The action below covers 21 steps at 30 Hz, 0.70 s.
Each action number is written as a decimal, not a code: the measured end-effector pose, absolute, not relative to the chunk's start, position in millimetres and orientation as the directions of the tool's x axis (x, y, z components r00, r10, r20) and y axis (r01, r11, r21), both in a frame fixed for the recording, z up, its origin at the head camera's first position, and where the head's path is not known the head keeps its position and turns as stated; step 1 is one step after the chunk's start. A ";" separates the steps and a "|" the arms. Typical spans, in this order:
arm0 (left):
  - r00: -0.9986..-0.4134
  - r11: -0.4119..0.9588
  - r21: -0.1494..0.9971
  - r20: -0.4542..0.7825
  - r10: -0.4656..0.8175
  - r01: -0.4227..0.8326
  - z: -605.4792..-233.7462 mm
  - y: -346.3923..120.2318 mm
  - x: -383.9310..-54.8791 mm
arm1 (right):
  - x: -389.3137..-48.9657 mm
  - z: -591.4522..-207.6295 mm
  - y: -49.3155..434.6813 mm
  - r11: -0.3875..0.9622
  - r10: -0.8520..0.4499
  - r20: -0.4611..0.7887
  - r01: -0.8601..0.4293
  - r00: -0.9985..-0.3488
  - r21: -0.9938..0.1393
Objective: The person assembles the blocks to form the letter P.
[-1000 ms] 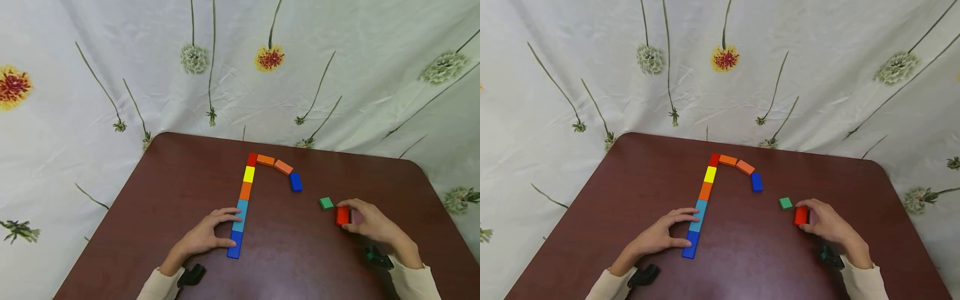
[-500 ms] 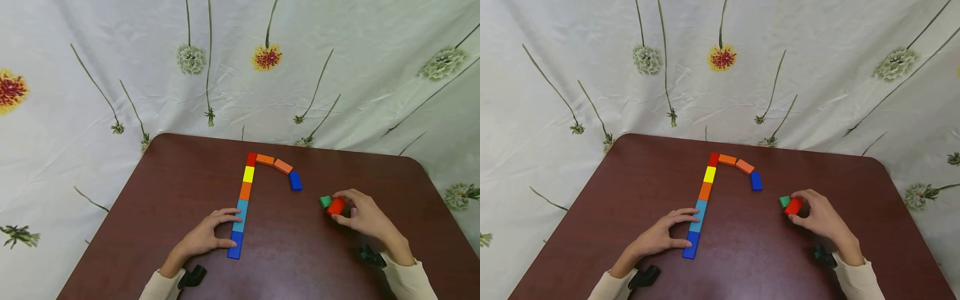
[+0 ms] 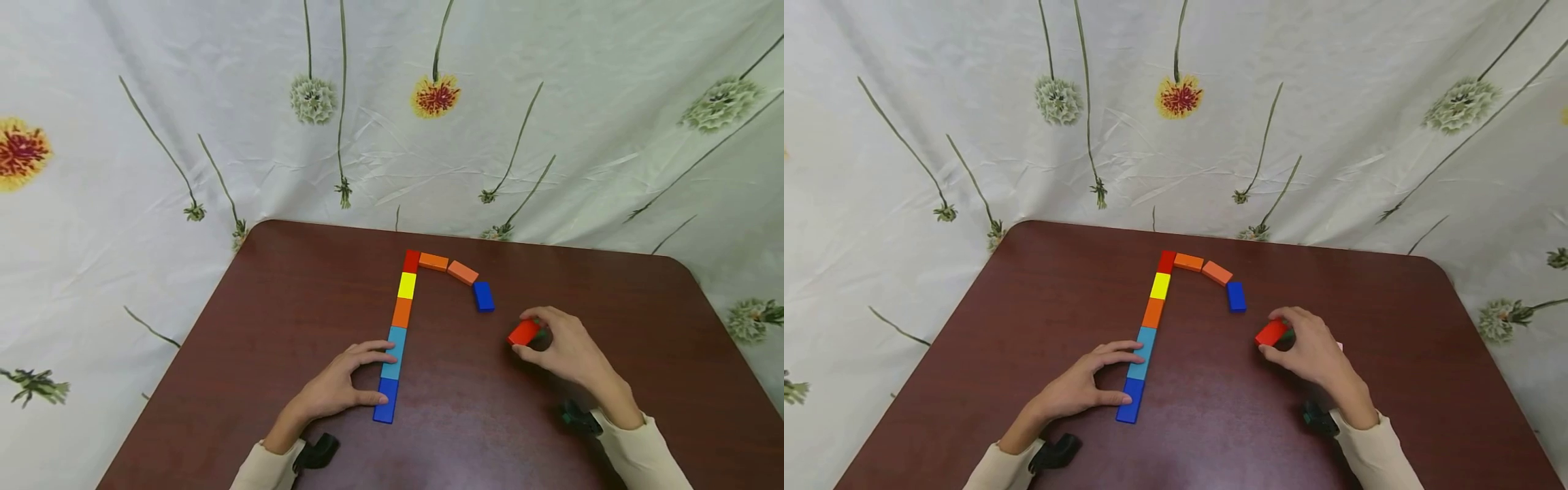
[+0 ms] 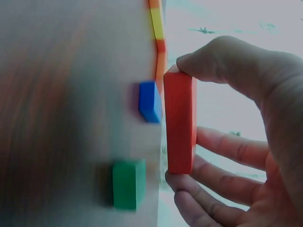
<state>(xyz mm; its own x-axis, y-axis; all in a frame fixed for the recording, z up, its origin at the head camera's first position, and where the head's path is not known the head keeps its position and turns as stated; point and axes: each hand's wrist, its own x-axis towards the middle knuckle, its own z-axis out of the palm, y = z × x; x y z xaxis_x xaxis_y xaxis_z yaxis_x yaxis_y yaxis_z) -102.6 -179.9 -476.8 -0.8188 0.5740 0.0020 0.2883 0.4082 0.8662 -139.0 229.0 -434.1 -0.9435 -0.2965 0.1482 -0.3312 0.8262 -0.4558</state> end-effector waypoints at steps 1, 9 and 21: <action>-0.819 0.408 0.866 0.002 0.573 0.288 -476.9 -180.0 -102.7 | -139.8 -435.0 224.9 0.826 -0.297 0.150 -0.333 -0.943 -0.456; -0.820 0.404 0.873 -0.009 0.573 0.272 -477.7 -179.2 -101.5 | -144.7 -443.7 197.6 0.829 -0.299 0.171 -0.344 -0.939 -0.441; -0.820 0.408 0.869 -0.005 0.573 0.280 -476.2 -180.2 -101.6 | -149.1 -451.5 166.3 0.889 -0.194 0.145 -0.237 -0.970 -0.392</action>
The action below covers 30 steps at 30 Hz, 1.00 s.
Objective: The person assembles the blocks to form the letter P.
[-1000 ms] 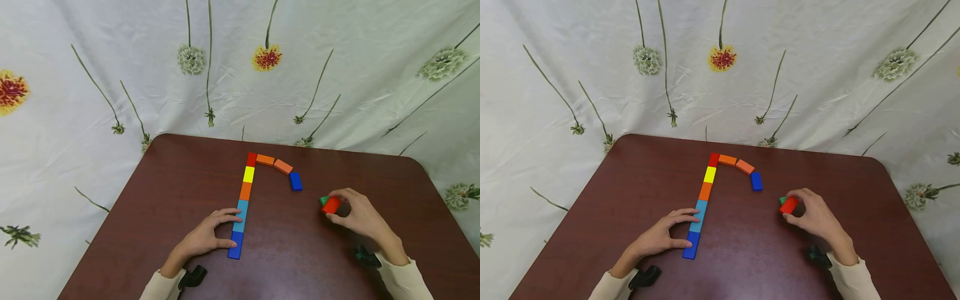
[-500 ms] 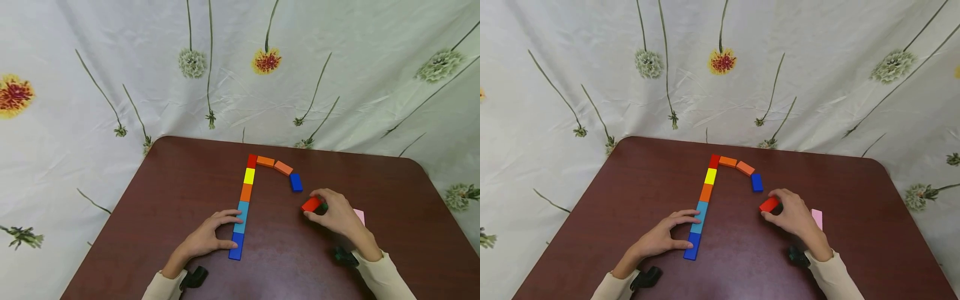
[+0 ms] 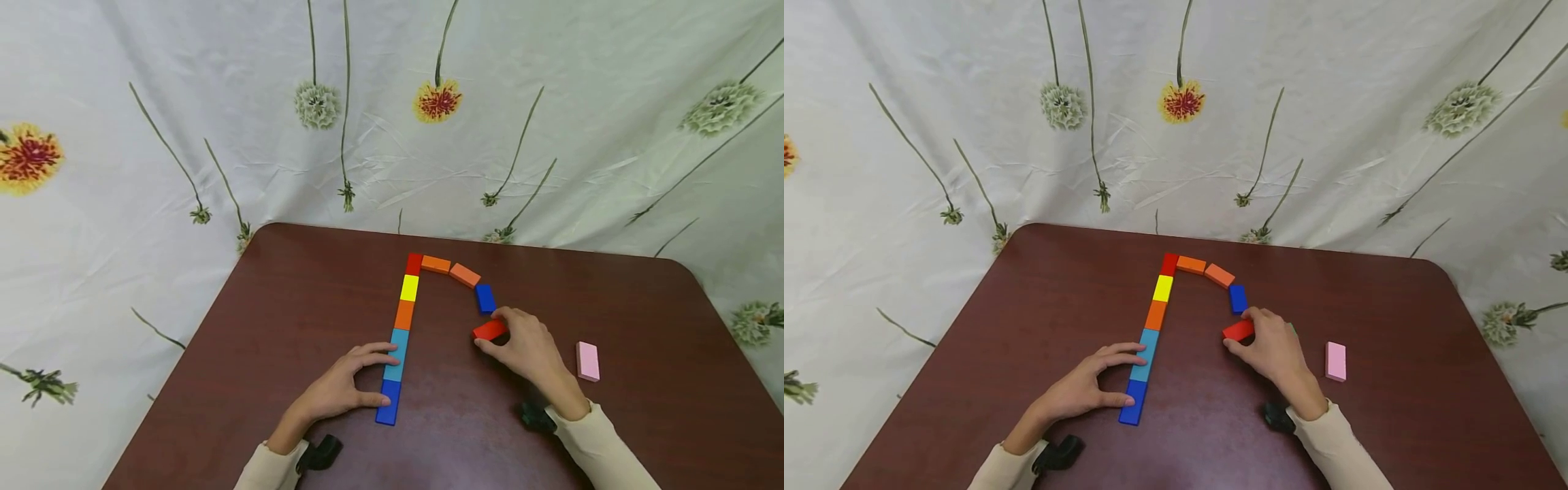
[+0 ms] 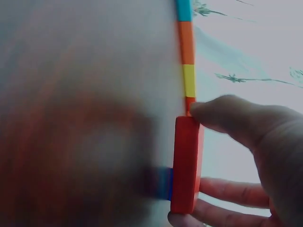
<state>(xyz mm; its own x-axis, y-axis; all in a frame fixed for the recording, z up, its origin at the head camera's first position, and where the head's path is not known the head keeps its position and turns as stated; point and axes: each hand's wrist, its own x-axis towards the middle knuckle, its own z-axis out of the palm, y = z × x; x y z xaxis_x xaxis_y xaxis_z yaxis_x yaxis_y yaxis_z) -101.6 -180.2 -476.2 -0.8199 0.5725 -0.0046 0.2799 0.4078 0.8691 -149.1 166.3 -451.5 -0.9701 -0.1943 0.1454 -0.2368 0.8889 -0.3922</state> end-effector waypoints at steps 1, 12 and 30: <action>-0.819 0.408 0.869 -0.007 0.574 0.279 -475.7 -180.4 -101.8 | -148.8 -452.4 164.7 0.894 -0.190 0.143 -0.231 -0.971 -0.384; -0.818 0.403 0.870 0.001 0.576 0.285 -476.0 -181.3 -103.2 | -152.8 -449.5 176.4 0.830 -0.286 0.170 -0.332 -0.943 -0.449; -0.815 0.397 0.870 0.009 0.579 0.292 -476.2 -181.0 -103.3 | -157.4 -452.2 182.5 0.851 -0.311 0.139 -0.341 -0.940 -0.400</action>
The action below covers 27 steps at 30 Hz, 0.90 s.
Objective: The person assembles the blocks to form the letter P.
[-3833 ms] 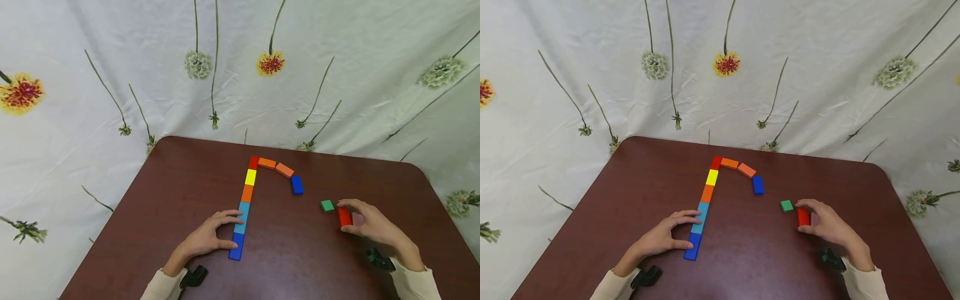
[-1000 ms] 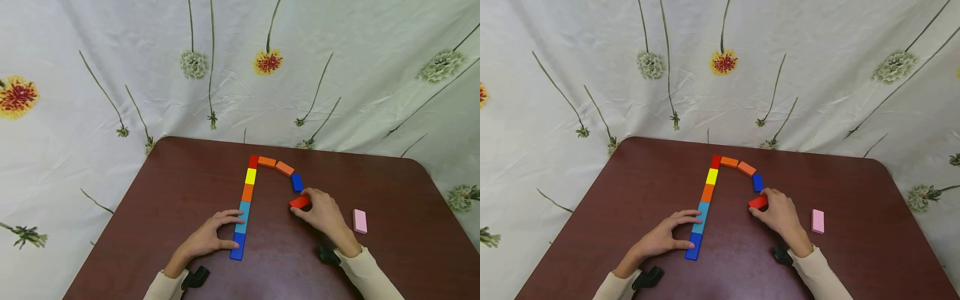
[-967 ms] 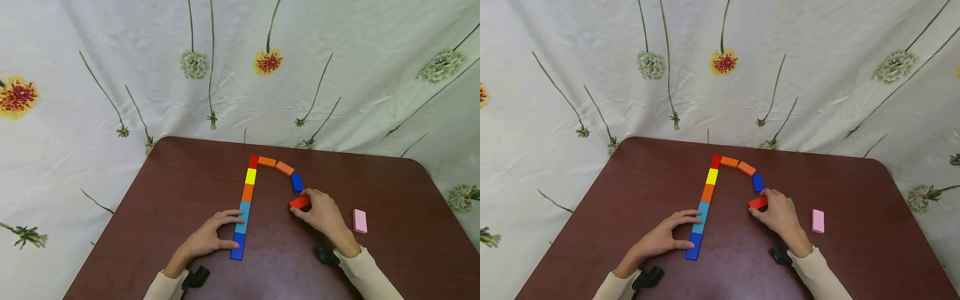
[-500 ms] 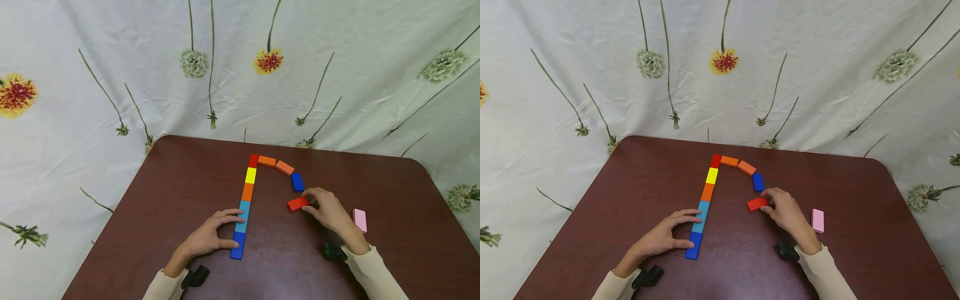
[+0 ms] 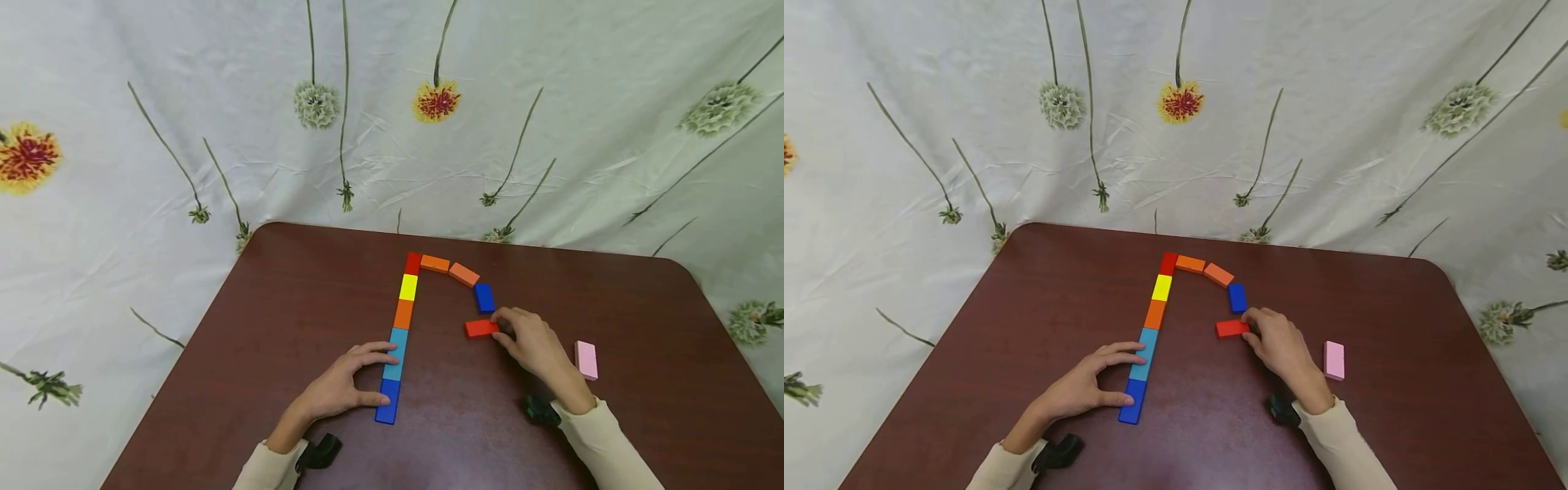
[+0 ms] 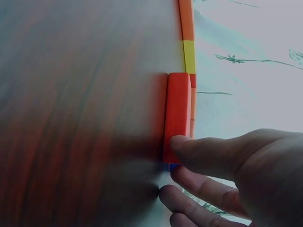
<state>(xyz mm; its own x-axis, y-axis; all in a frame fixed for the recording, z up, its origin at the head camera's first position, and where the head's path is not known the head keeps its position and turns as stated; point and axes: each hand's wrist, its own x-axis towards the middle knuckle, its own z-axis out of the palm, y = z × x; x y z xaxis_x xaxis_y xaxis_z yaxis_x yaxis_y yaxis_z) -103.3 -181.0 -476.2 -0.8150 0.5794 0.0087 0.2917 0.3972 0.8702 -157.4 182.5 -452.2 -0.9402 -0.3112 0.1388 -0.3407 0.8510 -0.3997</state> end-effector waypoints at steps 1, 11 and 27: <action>-0.816 0.398 0.871 0.006 0.578 0.288 -475.9 -181.0 -102.9 | -157.7 -452.4 182.4 0.852 -0.309 0.139 -0.339 -0.941 -0.399; -0.822 0.403 0.868 0.009 0.570 0.289 -477.1 -183.2 -97.7 | -156.9 -457.2 179.5 0.862 -0.283 0.175 -0.330 -0.943 -0.385; -0.824 0.413 0.865 -0.001 0.567 0.284 -475.4 -178.7 -97.6 | -144.0 -430.5 205.4 0.867 -0.223 0.176 -0.278 -0.959 -0.414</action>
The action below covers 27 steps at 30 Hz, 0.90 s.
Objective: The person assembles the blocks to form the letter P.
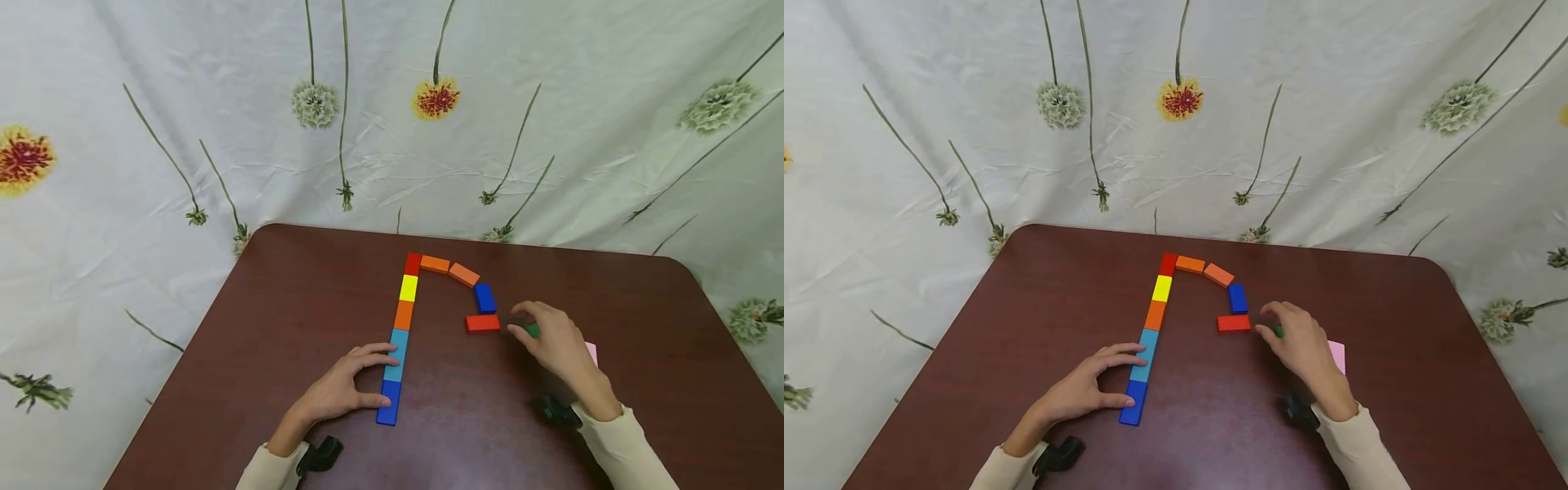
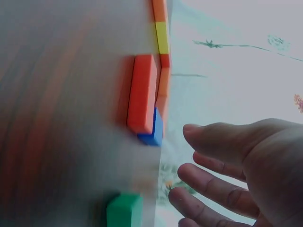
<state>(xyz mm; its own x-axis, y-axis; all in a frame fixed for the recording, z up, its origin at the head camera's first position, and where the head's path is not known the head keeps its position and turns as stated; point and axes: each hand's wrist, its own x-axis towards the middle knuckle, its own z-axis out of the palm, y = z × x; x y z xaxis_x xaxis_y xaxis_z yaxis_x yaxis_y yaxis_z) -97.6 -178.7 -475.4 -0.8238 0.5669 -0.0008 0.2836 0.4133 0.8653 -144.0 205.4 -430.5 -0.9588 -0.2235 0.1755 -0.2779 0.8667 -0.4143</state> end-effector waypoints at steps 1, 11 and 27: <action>-0.823 0.414 0.864 0.001 0.569 0.287 -475.9 -178.1 -97.9 | -141.8 -429.6 209.4 0.866 -0.217 0.173 -0.272 -0.961 -0.419; -0.819 0.402 0.865 0.018 0.573 0.300 -478.1 -177.9 -99.9 | -119.0 -430.6 253.5 0.878 -0.169 0.229 -0.252 -0.959 -0.407; -0.819 0.405 0.867 0.007 0.574 0.291 -479.2 -178.2 -100.6 | -113.1 -431.8 301.5 0.883 -0.207 -0.020 -0.178 -0.978 -0.434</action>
